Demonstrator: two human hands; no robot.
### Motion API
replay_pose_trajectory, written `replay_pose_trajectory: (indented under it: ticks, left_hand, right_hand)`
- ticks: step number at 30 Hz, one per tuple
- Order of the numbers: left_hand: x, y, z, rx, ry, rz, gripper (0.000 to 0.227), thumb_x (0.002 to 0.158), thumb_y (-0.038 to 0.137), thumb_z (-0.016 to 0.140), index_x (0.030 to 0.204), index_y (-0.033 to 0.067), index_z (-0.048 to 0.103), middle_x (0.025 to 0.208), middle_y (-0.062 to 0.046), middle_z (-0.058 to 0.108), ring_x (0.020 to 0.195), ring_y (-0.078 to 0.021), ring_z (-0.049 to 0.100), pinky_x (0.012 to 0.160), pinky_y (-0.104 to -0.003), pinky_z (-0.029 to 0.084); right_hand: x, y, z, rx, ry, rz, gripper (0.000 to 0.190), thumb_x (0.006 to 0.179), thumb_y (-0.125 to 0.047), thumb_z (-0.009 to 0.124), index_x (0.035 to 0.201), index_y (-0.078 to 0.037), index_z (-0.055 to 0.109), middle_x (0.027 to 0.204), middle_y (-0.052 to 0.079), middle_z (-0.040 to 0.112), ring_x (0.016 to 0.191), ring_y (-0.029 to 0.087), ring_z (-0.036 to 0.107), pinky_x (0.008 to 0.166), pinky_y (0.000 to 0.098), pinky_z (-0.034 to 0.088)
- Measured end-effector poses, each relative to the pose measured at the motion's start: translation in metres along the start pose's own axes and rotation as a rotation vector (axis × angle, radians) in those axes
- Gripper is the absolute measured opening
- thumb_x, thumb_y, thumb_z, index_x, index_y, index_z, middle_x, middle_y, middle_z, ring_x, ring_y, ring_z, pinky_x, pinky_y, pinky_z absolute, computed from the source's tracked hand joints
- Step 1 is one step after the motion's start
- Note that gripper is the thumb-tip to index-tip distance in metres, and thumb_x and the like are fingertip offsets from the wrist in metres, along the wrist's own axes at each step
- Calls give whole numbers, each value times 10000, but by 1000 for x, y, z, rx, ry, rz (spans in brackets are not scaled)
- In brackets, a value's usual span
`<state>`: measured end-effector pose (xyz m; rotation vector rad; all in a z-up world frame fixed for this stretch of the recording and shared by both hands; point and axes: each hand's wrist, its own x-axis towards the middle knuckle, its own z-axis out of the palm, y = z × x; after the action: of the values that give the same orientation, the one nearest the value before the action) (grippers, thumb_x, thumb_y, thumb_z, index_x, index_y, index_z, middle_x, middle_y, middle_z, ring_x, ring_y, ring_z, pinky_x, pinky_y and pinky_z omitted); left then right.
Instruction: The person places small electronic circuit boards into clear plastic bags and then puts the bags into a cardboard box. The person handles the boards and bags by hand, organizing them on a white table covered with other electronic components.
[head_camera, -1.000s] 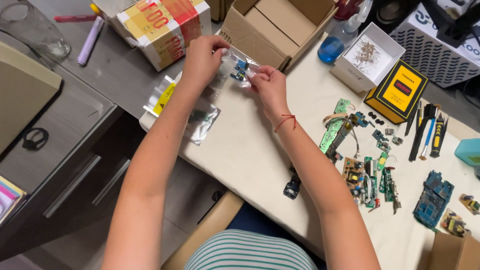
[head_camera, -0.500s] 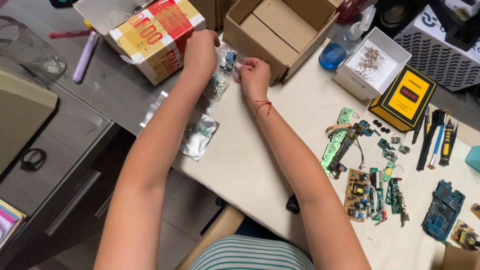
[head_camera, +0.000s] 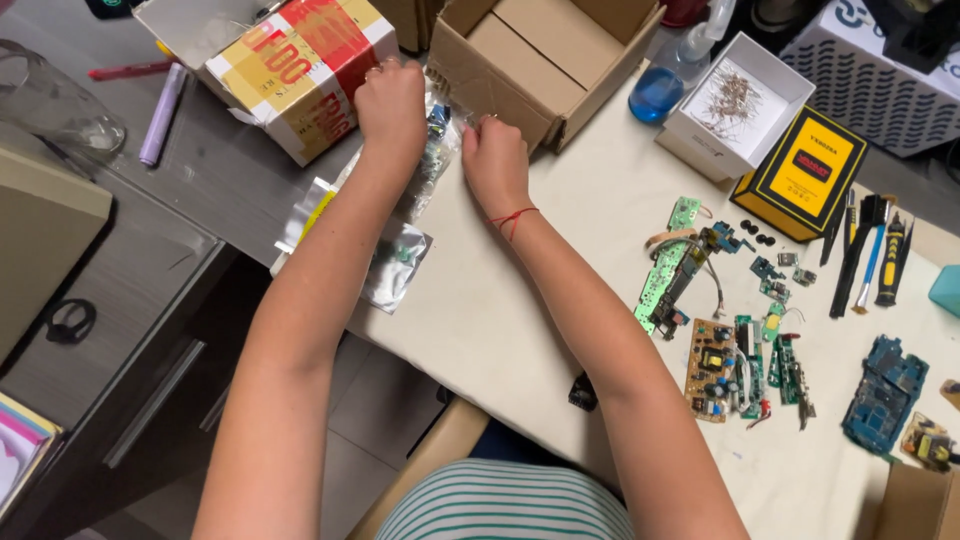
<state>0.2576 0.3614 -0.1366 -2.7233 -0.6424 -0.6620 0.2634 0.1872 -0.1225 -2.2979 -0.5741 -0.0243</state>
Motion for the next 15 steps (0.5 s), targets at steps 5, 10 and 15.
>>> replay_pose_trajectory:
  ticks: [5, 10, 15]
  left_hand:
    - [-13, -7, -51, -202, 89, 63, 268, 667, -94, 702, 822, 117, 642, 789, -88, 676, 650, -332, 698, 448, -443, 545]
    - [-54, 9, -123, -497, 128, 147, 97, 902, 116, 690, 991, 155, 697, 818, -86, 682, 681, -344, 671, 543, -480, 511]
    - [-109, 61, -199, -937, 317, 478, 113, 953, 60, 799, 1048, 85, 743, 1002, -64, 728, 1078, -312, 709, 1019, -424, 517]
  right_hand:
    - [-58, -22, -63, 117, -22, -73, 422, 1007, -346, 592, 690, -75, 526, 567, 40, 559, 567, 259, 532, 599, 390, 413]
    - [-139, -20, -158, 204, 3, -64, 375, 1011, -321, 623, 717, -108, 528, 547, -32, 466, 553, 137, 437, 601, 309, 384]
    - [-248, 3, -264, 260, 319, -56, 56, 896, -107, 800, 879, -92, 749, 600, 63, 690, 508, 190, 638, 532, 274, 560]
